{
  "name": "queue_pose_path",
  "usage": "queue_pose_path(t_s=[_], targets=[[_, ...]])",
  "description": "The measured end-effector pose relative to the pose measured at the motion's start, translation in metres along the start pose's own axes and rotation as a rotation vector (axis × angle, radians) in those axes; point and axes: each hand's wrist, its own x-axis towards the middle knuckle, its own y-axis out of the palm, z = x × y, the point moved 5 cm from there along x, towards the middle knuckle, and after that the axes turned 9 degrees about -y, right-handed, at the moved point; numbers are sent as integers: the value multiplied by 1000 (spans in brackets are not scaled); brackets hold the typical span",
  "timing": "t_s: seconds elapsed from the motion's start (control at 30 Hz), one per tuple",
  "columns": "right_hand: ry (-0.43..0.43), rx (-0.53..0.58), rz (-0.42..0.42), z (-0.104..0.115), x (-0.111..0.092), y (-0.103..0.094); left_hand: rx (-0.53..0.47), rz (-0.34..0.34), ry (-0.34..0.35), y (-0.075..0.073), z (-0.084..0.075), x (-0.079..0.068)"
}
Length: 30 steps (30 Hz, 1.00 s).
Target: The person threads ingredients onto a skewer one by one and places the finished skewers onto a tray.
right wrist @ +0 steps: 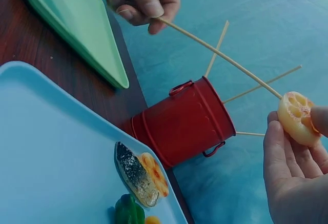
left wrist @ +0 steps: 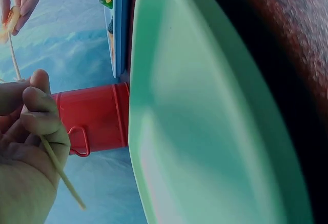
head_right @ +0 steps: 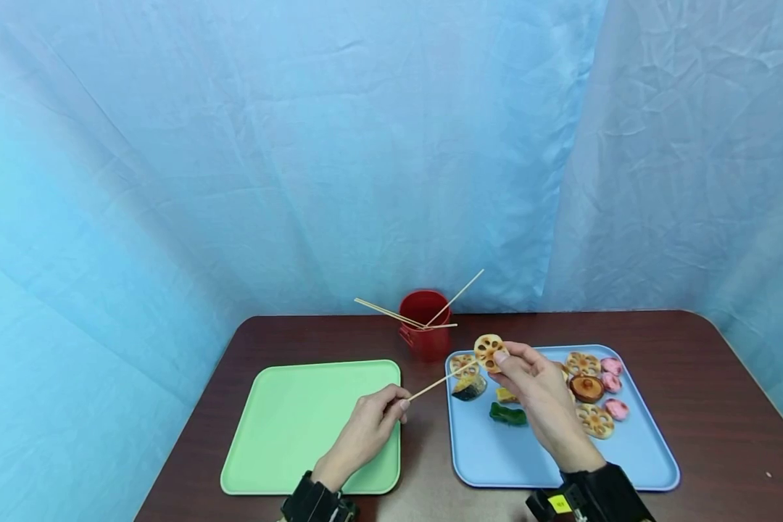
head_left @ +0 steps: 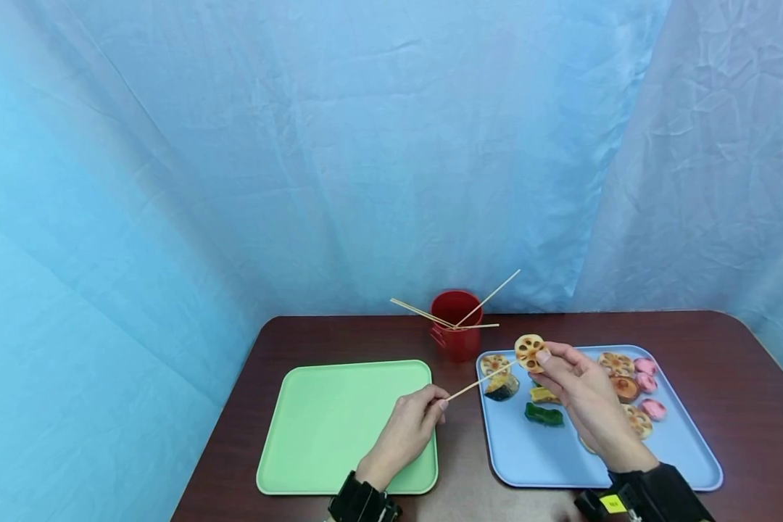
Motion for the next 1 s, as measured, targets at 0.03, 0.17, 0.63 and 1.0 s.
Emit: queue_pose_path(t_s=[0.03, 0.17, 0.63, 1.0], targets=[[4, -16, -8, 0, 0, 0, -10, -9, -6, 0, 0, 0], [26, -76, -30, -1, -1, 2, -21, -56, -18, -1, 0, 0], [45, -213, -36, -5, -3, 9, -83, -138, -25, 4, -10, 1], [31, -394, -37, -4, -4, 9, -124, -142, -20, 5, -13, 1]])
